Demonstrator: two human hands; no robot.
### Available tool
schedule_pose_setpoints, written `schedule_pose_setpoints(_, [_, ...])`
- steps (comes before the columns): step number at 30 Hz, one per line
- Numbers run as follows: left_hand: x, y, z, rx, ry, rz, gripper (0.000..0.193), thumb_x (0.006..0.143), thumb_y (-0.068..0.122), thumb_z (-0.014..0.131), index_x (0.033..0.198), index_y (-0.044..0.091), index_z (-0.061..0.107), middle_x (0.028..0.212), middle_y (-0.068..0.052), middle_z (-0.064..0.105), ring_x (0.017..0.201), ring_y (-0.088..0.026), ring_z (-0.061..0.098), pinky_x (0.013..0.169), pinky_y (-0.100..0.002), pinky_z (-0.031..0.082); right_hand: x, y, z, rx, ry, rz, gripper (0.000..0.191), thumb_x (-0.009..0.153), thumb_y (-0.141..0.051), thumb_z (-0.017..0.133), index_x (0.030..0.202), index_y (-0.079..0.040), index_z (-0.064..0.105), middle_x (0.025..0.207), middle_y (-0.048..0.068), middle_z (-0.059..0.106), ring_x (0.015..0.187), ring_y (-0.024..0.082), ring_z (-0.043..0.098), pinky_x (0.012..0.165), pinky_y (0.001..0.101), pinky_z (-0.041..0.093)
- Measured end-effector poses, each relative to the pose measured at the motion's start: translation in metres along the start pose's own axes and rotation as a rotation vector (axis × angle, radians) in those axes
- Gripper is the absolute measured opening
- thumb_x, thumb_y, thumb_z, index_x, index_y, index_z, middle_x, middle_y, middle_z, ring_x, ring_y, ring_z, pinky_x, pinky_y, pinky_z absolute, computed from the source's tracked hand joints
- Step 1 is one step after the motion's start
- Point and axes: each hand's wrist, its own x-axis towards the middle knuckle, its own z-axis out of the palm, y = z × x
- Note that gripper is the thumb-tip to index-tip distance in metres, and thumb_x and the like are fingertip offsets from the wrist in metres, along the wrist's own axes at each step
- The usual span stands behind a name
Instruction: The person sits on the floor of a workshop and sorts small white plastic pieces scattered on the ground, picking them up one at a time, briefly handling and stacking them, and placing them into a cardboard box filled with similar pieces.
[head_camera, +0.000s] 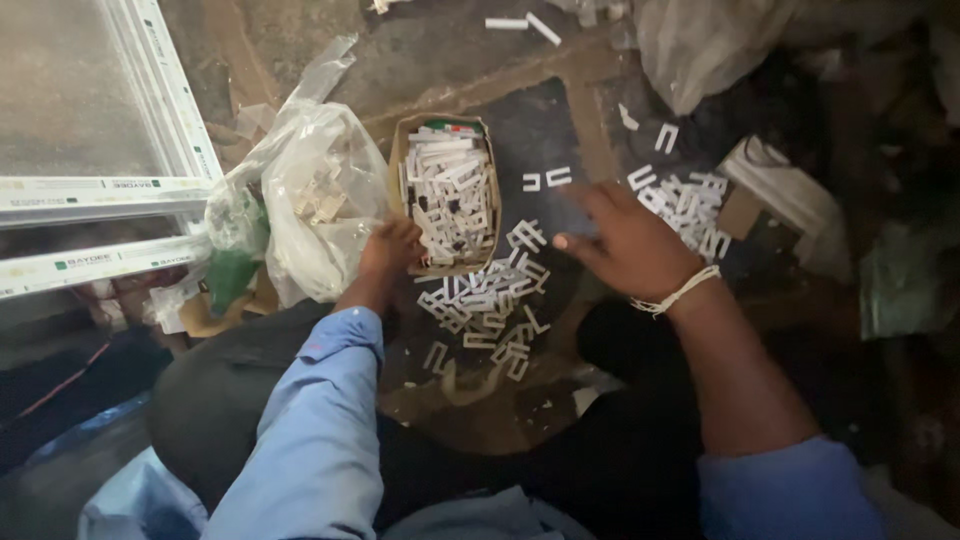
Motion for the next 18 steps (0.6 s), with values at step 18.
schedule_pose_setpoints(18, [0.030, -0.038, -0.042, -0.447, 0.034, 0.084, 0.009, 0.083, 0.014, 0.071, 0.081, 0.008, 0.078, 0.089, -0.013, 0.072, 0.083, -0.035, 0.071, 0.072, -0.046, 0.057, -0.013, 0.008, 0.001, 0.028, -0.038, 0.033, 0.061, 0.093, -0.044, 0.068, 0.137, -0.004, 0.055, 0.132, 0.024, 0.058, 0.113, 0.041, 0.064, 0.091, 0.0446, 0.053])
